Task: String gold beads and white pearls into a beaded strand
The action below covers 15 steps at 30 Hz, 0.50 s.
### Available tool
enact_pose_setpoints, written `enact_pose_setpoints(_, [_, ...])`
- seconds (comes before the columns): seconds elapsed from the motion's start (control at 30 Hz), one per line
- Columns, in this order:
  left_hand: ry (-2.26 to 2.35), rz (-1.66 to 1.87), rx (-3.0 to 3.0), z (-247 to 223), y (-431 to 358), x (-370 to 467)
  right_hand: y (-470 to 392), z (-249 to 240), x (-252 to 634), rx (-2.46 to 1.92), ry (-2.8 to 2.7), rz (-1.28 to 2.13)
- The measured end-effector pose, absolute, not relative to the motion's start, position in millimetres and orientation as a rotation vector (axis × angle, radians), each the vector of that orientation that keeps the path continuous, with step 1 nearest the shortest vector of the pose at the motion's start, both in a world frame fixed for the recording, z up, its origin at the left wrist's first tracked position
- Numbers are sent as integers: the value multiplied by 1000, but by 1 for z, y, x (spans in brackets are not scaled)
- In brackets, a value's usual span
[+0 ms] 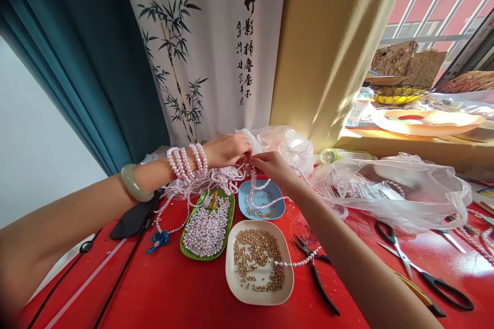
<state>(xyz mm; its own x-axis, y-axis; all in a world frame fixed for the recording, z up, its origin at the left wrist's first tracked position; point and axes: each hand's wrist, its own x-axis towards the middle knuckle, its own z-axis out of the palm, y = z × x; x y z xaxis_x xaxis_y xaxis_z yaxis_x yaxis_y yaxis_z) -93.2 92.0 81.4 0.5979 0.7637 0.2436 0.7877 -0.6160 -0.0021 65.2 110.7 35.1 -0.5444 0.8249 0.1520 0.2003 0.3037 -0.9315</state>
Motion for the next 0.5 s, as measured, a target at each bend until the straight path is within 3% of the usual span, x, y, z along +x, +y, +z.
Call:
enact_pose_setpoints(0.1, [-1284,-409,-2719,76,92,-92,111,33,70,-922,-1892,1308])
enact_pose_setpoints(0.23, [-1462,-802,-2718,65,99,-91,109,30,75,-891,-1688,1450])
enact_pose_setpoints(0.5, [-2072,-2448,-2605,34,99,-73,103,30,78,-838,-1655,1215])
